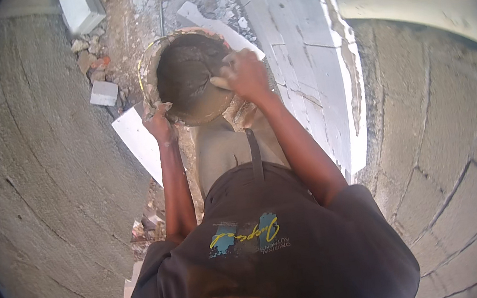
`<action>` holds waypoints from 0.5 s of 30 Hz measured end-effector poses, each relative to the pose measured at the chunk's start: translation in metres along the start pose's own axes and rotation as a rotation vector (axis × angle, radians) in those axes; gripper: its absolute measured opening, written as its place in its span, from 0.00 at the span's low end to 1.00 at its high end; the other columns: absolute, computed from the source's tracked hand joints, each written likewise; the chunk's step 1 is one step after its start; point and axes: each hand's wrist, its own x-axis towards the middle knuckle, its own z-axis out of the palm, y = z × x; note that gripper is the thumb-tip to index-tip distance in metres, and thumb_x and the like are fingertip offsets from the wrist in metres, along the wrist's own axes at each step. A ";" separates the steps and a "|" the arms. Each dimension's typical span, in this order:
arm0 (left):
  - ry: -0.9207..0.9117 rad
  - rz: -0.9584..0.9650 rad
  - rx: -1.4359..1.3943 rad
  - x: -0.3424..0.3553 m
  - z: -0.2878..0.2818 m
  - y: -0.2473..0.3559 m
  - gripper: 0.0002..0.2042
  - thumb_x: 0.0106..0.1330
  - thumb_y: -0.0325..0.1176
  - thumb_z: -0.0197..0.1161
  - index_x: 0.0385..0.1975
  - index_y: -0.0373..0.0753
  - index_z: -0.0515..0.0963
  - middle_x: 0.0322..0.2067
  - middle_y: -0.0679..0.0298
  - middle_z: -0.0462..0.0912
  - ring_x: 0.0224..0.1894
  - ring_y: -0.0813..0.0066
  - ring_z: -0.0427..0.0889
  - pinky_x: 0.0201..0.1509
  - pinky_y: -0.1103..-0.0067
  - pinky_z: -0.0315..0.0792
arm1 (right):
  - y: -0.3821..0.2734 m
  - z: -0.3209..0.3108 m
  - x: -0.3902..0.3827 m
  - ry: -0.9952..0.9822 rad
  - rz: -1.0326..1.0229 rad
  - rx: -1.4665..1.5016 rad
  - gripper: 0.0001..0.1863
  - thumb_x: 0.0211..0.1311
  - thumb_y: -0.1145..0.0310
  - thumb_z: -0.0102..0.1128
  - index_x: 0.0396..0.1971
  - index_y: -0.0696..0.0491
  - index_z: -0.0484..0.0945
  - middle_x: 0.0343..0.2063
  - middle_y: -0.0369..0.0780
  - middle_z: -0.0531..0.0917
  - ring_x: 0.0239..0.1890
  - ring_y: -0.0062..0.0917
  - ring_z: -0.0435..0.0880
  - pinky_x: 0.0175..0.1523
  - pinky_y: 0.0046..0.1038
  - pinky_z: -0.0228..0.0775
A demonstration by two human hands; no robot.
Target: The person uses a hammer to break a white rectangular tile into smaller pieces on the ground. After breaking the tile, the person picks up a piece, scoops cement from a bucket with a trowel, applies it to the tile, and places the tile against a curved wall.
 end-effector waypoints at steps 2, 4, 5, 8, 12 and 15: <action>0.067 -0.019 -0.059 0.031 -0.003 -0.028 0.22 0.52 0.13 0.62 0.50 0.28 0.81 0.39 0.65 0.81 0.40 0.75 0.79 0.39 0.79 0.76 | 0.043 0.014 0.031 0.155 0.150 0.084 0.09 0.68 0.66 0.62 0.41 0.54 0.84 0.36 0.43 0.85 0.41 0.33 0.84 0.49 0.32 0.75; 0.189 -0.019 -0.176 0.069 -0.002 -0.061 0.23 0.52 0.13 0.61 0.52 0.28 0.80 0.39 0.64 0.81 0.39 0.74 0.80 0.38 0.79 0.77 | 0.099 0.040 0.058 0.156 0.404 0.258 0.10 0.69 0.65 0.60 0.38 0.56 0.84 0.29 0.40 0.87 0.31 0.22 0.83 0.41 0.29 0.75; 0.256 -0.027 -0.232 0.090 0.001 -0.080 0.23 0.53 0.12 0.61 0.52 0.28 0.80 0.40 0.63 0.81 0.39 0.73 0.80 0.38 0.80 0.78 | 0.129 0.061 0.071 0.148 0.516 0.199 0.12 0.67 0.62 0.63 0.37 0.56 0.84 0.29 0.39 0.86 0.29 0.20 0.82 0.40 0.28 0.74; 0.367 -0.169 -0.204 0.155 0.001 -0.142 0.20 0.56 0.14 0.58 0.51 0.29 0.78 0.34 0.61 0.81 0.31 0.74 0.80 0.37 0.78 0.78 | 0.213 0.148 0.109 -0.048 0.669 -0.020 0.21 0.58 0.56 0.67 0.46 0.55 0.82 0.37 0.47 0.88 0.44 0.43 0.87 0.52 0.41 0.76; 0.619 -0.003 -0.231 0.227 -0.008 -0.252 0.12 0.56 0.15 0.60 0.40 0.27 0.78 0.33 0.59 0.82 0.32 0.69 0.83 0.32 0.76 0.78 | 0.277 0.287 0.195 -0.156 0.394 -0.265 0.42 0.50 0.49 0.76 0.59 0.62 0.74 0.49 0.55 0.85 0.55 0.50 0.83 0.62 0.45 0.73; 0.703 -0.123 -0.269 0.263 -0.045 -0.333 0.10 0.55 0.17 0.60 0.38 0.27 0.79 0.33 0.58 0.83 0.32 0.67 0.84 0.34 0.75 0.79 | 0.289 0.375 0.277 -0.146 0.125 -0.353 0.56 0.41 0.40 0.83 0.61 0.69 0.71 0.50 0.59 0.83 0.55 0.52 0.83 0.61 0.44 0.75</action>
